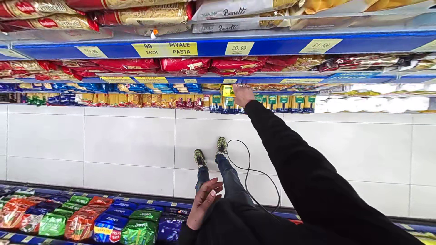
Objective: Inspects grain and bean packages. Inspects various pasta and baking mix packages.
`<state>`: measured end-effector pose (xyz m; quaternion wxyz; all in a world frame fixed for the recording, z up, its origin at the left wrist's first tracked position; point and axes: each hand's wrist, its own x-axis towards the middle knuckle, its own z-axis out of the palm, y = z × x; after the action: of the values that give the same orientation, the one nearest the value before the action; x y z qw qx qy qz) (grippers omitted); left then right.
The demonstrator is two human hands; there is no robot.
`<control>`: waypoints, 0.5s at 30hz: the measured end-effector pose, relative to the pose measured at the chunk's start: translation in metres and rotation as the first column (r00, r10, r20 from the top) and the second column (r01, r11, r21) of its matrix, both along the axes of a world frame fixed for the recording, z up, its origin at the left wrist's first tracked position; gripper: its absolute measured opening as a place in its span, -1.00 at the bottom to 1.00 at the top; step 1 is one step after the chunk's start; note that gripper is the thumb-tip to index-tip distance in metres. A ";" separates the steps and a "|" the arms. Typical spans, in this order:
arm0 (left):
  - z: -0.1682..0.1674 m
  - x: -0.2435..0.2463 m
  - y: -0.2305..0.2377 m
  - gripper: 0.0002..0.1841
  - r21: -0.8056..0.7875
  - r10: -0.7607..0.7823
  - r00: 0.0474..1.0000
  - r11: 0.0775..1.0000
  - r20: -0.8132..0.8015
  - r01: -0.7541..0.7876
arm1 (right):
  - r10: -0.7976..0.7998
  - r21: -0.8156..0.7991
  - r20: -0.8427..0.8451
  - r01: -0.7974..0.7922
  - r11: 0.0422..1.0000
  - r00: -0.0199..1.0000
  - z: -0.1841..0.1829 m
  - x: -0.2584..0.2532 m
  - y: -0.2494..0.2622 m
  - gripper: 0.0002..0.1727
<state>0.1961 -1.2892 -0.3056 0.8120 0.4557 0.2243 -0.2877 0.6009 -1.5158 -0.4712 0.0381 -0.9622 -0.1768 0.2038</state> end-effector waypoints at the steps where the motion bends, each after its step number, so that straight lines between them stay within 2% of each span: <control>1: 0.000 0.000 -0.001 -0.34 -0.004 0.002 1.000 1.000 -0.005 -0.002 | -0.007 -0.009 -0.012 0.007 1.000 1.000 -0.002 0.002 0.000 -0.31; 5: -0.001 -0.001 -0.005 -0.36 -0.020 0.022 1.000 1.000 -0.016 -0.022 | -0.069 -0.017 -0.034 0.069 0.997 0.997 -0.008 0.008 0.002 -0.36; 8: -0.004 -0.001 -0.008 -0.38 -0.024 0.038 0.999 0.999 -0.023 -0.038 | -0.094 -0.004 -0.054 0.094 0.996 0.994 -0.008 0.013 0.007 -0.49; 12: -0.010 -0.001 -0.012 -0.38 -0.042 0.051 0.999 0.998 -0.017 -0.052 | -0.157 0.146 0.103 0.141 0.979 0.982 -0.014 0.015 0.004 -0.55; 13: -0.009 -0.002 -0.014 -0.37 -0.036 0.049 0.999 0.998 -0.023 -0.050 | -0.166 0.102 0.014 0.164 0.981 0.986 0.011 0.014 0.005 -0.54; 14: -0.009 -0.001 -0.015 -0.37 -0.027 0.048 0.998 0.998 -0.028 -0.049 | -0.137 -0.107 -0.390 0.103 0.989 0.911 0.063 0.034 0.011 -0.41; 15: -0.009 0.000 -0.015 -0.37 -0.021 0.045 0.999 0.999 -0.031 -0.045 | -0.150 -0.152 -0.503 0.083 0.985 0.851 0.078 0.044 0.015 -0.38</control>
<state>0.1960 -1.3046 -0.3150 0.8197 0.4373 0.2436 -0.2786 0.6453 -1.5009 -0.3927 0.0359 -0.8825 -0.0886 0.4604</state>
